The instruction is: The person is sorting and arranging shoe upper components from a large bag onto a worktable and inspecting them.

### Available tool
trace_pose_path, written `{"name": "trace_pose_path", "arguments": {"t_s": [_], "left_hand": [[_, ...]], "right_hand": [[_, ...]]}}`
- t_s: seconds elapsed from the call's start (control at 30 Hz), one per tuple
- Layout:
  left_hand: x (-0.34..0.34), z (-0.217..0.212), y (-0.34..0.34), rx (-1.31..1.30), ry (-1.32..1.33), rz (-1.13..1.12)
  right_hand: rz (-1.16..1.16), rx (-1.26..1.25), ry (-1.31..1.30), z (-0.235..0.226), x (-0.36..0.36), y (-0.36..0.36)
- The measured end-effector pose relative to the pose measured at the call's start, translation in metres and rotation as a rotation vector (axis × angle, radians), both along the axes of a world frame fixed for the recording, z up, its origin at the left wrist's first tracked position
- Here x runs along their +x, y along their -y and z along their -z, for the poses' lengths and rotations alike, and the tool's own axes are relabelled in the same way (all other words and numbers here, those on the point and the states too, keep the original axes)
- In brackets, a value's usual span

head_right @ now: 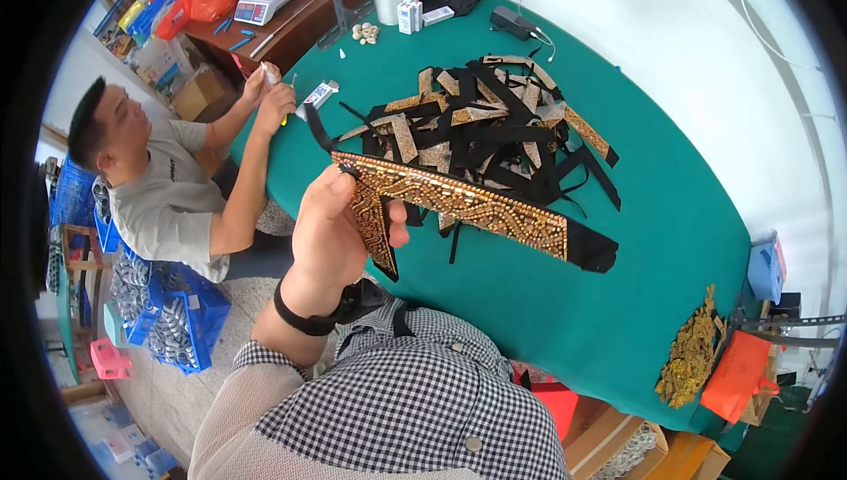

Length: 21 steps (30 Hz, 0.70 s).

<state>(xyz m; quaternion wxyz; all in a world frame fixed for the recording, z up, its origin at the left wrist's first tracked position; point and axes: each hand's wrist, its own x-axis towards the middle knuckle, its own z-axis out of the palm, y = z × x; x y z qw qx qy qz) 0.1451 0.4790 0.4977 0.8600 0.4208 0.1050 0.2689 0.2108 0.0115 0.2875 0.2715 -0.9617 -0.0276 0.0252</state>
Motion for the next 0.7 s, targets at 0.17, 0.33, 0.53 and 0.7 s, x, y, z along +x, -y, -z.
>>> {"name": "trace_pose_path", "arguments": {"t_s": [0.17,0.33,0.53,0.7], "left_hand": [[-0.011,0.005,-0.001,-0.032,0.092,0.020],[-0.019,0.012,-0.005,-0.186,0.152,0.041],[-0.042,0.009,-0.004,-0.013,0.073,-0.143],[-0.069,0.013,-0.003,0.064,0.050,-0.354]], "right_hand": [[-0.009,-0.004,0.030,-0.013,0.000,0.002],[-0.311,0.183,0.178,-0.119,0.052,-0.124],[-0.879,0.352,0.155,-0.128,0.055,-0.283],[-1.271,0.453,-0.284,-0.089,-0.013,-0.377]]}}
